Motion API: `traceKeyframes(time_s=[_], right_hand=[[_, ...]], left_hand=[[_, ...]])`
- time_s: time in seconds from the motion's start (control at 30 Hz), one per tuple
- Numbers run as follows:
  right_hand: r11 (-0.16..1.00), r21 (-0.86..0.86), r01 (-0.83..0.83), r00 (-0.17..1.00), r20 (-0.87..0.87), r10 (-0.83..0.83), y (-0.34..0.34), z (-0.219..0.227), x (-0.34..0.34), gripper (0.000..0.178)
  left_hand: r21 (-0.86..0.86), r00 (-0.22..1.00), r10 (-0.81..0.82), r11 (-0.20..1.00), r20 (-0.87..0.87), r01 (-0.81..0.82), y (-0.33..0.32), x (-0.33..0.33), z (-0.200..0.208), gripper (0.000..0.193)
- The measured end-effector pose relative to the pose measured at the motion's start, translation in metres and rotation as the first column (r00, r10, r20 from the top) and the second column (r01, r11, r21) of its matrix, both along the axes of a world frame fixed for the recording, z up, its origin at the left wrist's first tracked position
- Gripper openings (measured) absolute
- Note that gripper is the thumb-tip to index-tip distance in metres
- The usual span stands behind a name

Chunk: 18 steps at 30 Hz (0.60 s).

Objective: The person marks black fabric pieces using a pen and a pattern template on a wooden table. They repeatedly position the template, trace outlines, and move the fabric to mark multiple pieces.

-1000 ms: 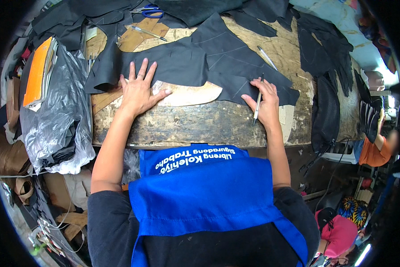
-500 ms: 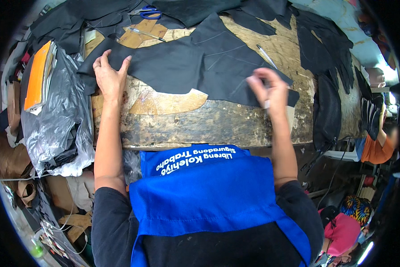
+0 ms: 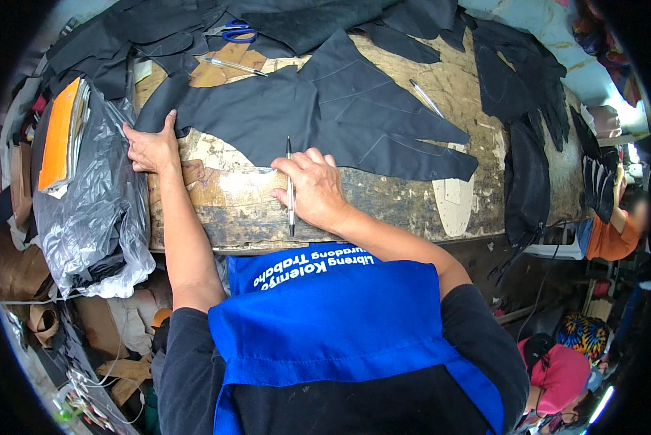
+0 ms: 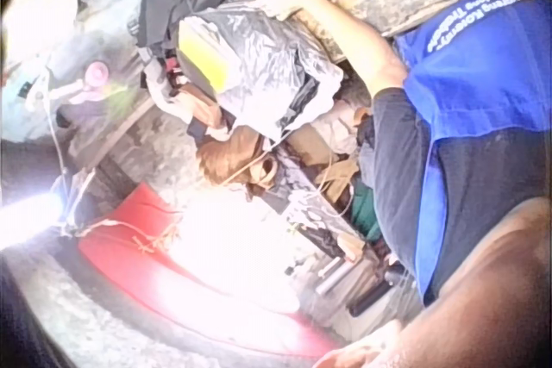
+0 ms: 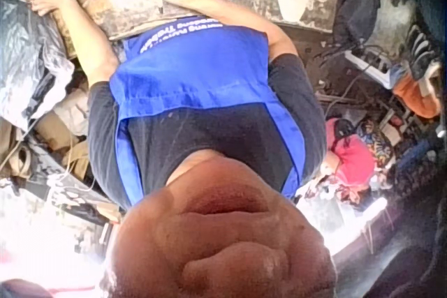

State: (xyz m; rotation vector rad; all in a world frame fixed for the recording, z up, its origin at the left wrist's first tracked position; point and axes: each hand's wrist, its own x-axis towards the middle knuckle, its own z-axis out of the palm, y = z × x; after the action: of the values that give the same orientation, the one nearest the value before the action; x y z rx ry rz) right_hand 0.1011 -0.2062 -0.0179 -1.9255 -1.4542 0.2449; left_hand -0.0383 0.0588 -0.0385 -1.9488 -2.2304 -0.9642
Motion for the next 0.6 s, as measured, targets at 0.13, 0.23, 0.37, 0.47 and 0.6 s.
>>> traceKeyframes(time_s=[0.13, 0.23, 0.37, 0.47, 0.6], right_hand=[[0.999, -0.042, 0.004, 0.996, -0.092, -0.008, 0.005, -0.009, -0.003, 0.038], [1.000, -0.027, 0.003, 0.934, -0.357, -0.012, -0.004, -0.001, 0.009, 0.036], [0.974, 0.209, 0.089, 0.821, -0.569, 0.047, -0.049, 0.036, 0.089, 0.040], [0.970, 0.139, 0.200, 0.639, -0.769, -0.022, -0.086, 0.041, 0.170, 0.041], [0.913, -0.165, 0.374, 0.613, -0.695, -0.376, -0.098, 0.001, 0.225, 0.037]], left_hand=[[-0.001, 0.990, -0.005, 1.000, 0.142, 0.006, 0.003, -0.009, 0.002, 0.089], [0.111, 0.972, -0.062, 0.993, 0.227, 0.037, 0.004, -0.017, 0.000, 0.068], [0.433, 0.818, -0.326, 0.895, 0.474, 0.106, 0.003, -0.034, -0.002, 0.052], [0.470, 0.684, -0.439, 0.869, 0.583, 0.157, 0.004, -0.042, -0.006, 0.052], [0.443, 0.733, -0.392, 0.886, 0.555, 0.138, 0.008, -0.042, -0.010, 0.051]])
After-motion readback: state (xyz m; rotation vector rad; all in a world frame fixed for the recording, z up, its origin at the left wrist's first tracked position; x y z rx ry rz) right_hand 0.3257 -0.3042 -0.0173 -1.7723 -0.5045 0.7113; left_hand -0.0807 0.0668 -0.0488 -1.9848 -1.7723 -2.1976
